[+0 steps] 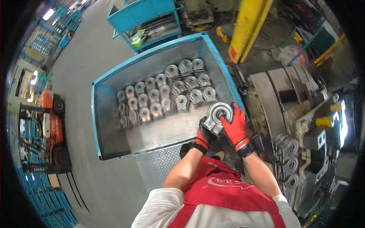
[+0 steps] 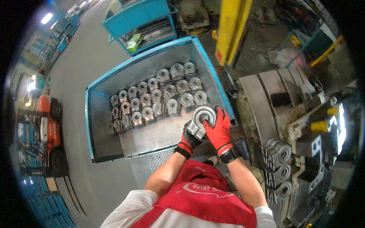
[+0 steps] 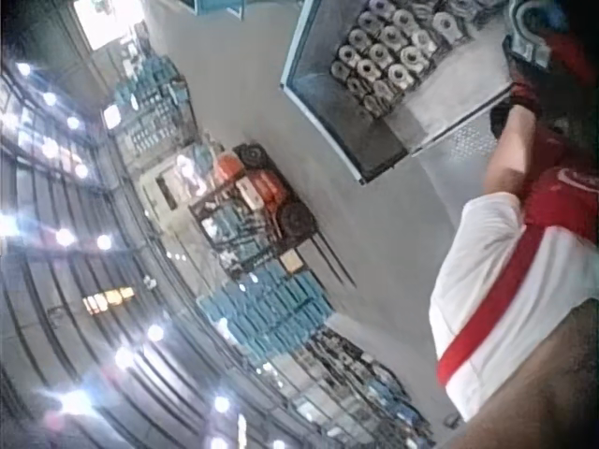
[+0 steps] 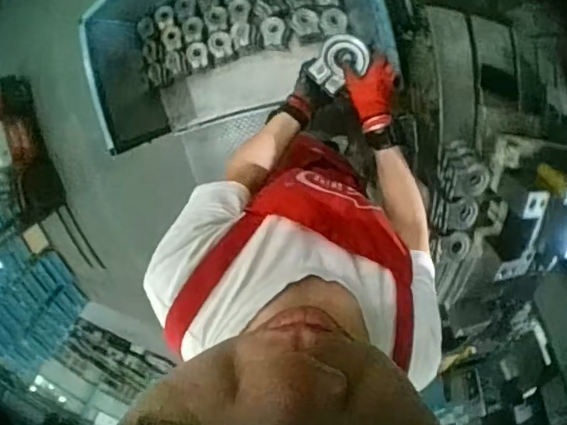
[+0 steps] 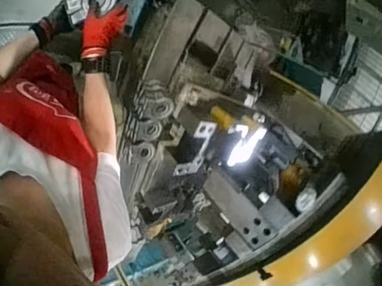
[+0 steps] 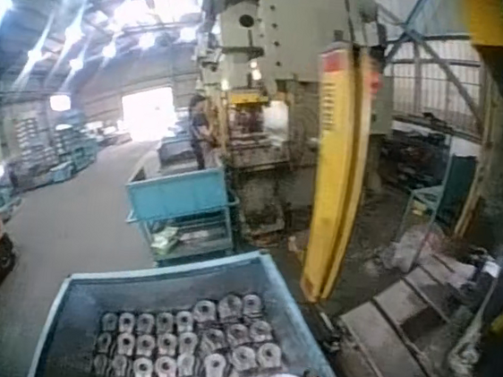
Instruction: Operating a press machine and using a handheld tool to inspect or polish metal rings in a factory setting.
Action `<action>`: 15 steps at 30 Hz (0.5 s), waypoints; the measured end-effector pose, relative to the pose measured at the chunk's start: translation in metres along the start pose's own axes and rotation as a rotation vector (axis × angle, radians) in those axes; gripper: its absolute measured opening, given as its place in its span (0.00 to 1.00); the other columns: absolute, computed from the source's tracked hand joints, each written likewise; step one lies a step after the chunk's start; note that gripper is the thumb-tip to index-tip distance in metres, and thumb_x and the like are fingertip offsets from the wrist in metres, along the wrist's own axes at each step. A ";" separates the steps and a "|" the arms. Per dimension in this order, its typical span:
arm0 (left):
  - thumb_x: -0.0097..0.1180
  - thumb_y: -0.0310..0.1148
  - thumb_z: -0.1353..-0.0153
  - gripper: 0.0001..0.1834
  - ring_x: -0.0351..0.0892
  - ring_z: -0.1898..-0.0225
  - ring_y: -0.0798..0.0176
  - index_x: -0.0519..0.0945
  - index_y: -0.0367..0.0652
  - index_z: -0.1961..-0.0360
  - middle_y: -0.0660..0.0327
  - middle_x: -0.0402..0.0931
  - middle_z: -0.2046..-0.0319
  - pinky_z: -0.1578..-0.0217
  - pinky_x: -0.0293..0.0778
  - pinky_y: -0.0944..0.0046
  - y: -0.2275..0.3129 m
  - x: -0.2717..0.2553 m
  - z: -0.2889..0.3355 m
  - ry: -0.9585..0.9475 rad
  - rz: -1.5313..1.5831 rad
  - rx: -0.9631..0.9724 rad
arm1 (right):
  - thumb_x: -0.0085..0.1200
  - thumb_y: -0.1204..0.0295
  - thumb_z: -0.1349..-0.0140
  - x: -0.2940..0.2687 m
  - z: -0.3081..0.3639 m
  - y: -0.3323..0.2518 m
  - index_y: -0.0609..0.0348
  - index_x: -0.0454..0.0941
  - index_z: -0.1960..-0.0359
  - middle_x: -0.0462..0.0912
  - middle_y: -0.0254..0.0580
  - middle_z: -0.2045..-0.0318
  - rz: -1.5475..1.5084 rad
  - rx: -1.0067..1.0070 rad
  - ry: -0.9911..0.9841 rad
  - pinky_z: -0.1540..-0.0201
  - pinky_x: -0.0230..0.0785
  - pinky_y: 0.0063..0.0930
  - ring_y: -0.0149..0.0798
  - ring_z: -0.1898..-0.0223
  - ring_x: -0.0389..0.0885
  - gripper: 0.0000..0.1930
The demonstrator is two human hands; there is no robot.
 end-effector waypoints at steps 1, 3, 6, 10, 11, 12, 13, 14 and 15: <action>0.55 0.34 0.52 0.22 0.73 0.56 0.64 0.69 0.42 0.54 0.60 0.74 0.59 0.54 0.68 0.64 0.016 -0.007 0.008 0.003 0.080 -0.046 | 0.58 0.63 0.54 0.020 -0.002 -0.015 0.63 0.55 0.44 0.61 0.59 0.50 -0.020 -0.006 -0.057 0.45 0.51 0.42 0.56 0.47 0.58 0.37; 0.58 0.31 0.53 0.20 0.75 0.59 0.65 0.71 0.41 0.57 0.60 0.75 0.61 0.58 0.71 0.65 0.060 -0.051 0.009 0.057 -0.336 0.216 | 0.58 0.63 0.54 0.057 -0.006 -0.044 0.63 0.54 0.44 0.61 0.60 0.49 -0.039 -0.016 -0.127 0.44 0.51 0.42 0.57 0.46 0.58 0.37; 0.60 0.31 0.56 0.21 0.75 0.59 0.64 0.72 0.42 0.58 0.60 0.76 0.62 0.58 0.72 0.64 0.107 -0.079 0.010 0.150 -0.462 0.225 | 0.60 0.60 0.54 0.081 -0.030 -0.065 0.67 0.52 0.43 0.59 0.61 0.47 -0.197 -0.051 -0.083 0.42 0.49 0.39 0.55 0.44 0.57 0.41; 0.59 0.35 0.56 0.21 0.73 0.56 0.61 0.73 0.46 0.57 0.61 0.74 0.58 0.53 0.68 0.62 0.170 -0.150 0.003 0.226 -0.888 0.366 | 0.60 0.58 0.55 0.062 -0.088 -0.012 0.70 0.51 0.43 0.61 0.62 0.47 0.042 0.020 0.174 0.43 0.51 0.40 0.55 0.44 0.59 0.43; 0.59 0.38 0.56 0.22 0.71 0.54 0.61 0.73 0.47 0.57 0.61 0.74 0.58 0.50 0.65 0.60 0.188 -0.151 -0.002 0.235 -1.320 0.438 | 0.59 0.56 0.54 0.056 -0.099 0.025 0.69 0.51 0.43 0.62 0.62 0.47 0.237 0.072 0.197 0.43 0.51 0.41 0.55 0.45 0.60 0.43; 0.59 0.38 0.56 0.22 0.71 0.53 0.61 0.73 0.47 0.57 0.62 0.74 0.57 0.49 0.64 0.60 0.204 -0.161 -0.002 0.196 -1.436 0.552 | 0.57 0.53 0.54 0.036 -0.103 0.043 0.68 0.51 0.42 0.62 0.62 0.47 0.399 0.108 0.243 0.43 0.52 0.41 0.55 0.45 0.60 0.43; 0.59 0.39 0.56 0.22 0.70 0.53 0.61 0.73 0.48 0.57 0.62 0.73 0.57 0.49 0.64 0.59 0.213 -0.188 -0.007 0.170 -1.533 0.640 | 0.55 0.48 0.54 0.036 -0.104 0.059 0.66 0.51 0.42 0.62 0.61 0.47 0.578 0.236 0.208 0.43 0.51 0.42 0.56 0.44 0.59 0.45; 0.58 0.40 0.55 0.23 0.69 0.52 0.60 0.72 0.49 0.55 0.62 0.73 0.56 0.48 0.63 0.59 0.213 -0.183 -0.027 0.163 -1.297 0.411 | 0.56 0.48 0.56 0.029 -0.102 0.097 0.65 0.50 0.41 0.63 0.61 0.47 0.566 0.321 0.138 0.43 0.52 0.39 0.54 0.45 0.60 0.46; 0.56 0.40 0.54 0.23 0.68 0.50 0.57 0.71 0.50 0.54 0.62 0.72 0.55 0.47 0.62 0.57 0.223 -0.188 -0.035 0.180 -1.581 0.354 | 0.57 0.49 0.57 0.035 -0.097 0.124 0.63 0.51 0.41 0.66 0.60 0.49 0.463 0.374 0.034 0.45 0.55 0.37 0.53 0.47 0.64 0.46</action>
Point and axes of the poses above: each hand's wrist, its own z-axis away from the middle knuckle, its own x-axis out of the palm, y = z × x, the point moved 8 cm from there along -z, towards the middle knuckle
